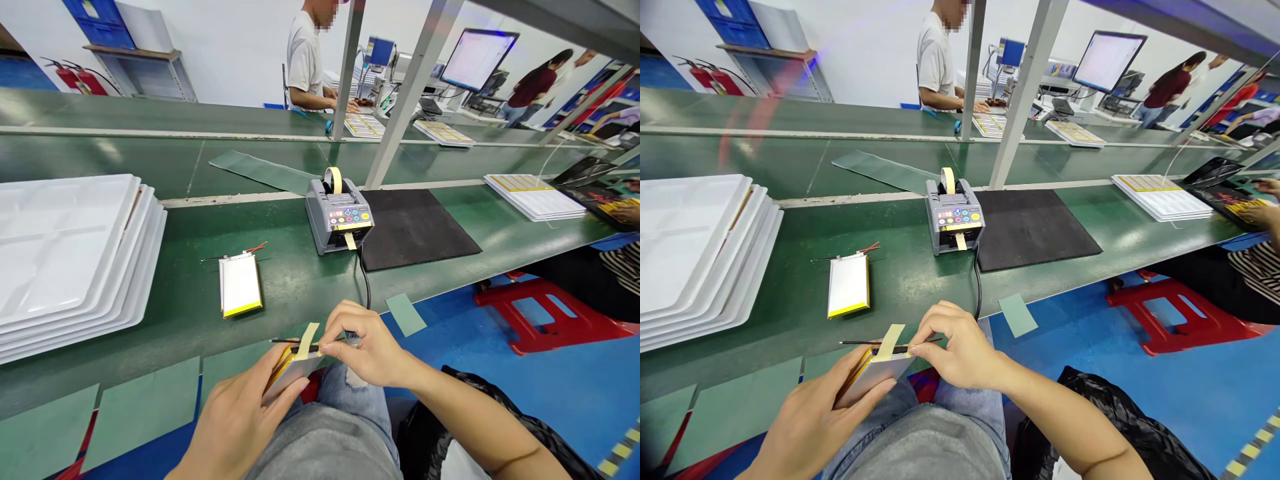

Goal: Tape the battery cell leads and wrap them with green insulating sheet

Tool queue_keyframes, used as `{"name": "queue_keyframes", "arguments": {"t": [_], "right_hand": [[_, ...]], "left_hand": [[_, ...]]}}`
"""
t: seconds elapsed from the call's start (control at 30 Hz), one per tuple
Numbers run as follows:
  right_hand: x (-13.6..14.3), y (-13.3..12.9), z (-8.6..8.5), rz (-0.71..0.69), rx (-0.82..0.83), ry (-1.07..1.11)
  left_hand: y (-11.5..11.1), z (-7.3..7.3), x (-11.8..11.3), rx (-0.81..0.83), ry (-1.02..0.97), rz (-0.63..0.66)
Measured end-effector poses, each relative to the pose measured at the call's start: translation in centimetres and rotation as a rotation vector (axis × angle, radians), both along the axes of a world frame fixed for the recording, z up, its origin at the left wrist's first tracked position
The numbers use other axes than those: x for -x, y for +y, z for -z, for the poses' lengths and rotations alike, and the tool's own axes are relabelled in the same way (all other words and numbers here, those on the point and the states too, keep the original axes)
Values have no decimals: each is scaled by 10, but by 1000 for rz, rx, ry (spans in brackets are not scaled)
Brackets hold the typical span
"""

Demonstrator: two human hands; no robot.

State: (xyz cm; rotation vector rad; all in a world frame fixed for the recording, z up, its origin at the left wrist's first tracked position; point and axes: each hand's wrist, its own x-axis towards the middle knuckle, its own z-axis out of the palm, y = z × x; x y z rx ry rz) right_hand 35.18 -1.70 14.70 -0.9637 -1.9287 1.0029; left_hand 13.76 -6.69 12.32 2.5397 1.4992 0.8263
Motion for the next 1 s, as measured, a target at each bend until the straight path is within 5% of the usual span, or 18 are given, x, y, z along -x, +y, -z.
{"name": "queue_keyframes", "arguments": {"t": [0.43, 0.77, 1.0], "right_hand": [[-3, -4, -13, -59, -63, -71], [-5, 11, 0, -167, 416, 119], [7, -7, 10, 153, 48, 87]], "left_hand": [[0, -1, 2, -7, -84, 21], [0, 9, 3, -200, -74, 92], [1, 5, -1, -132, -102, -22]]}}
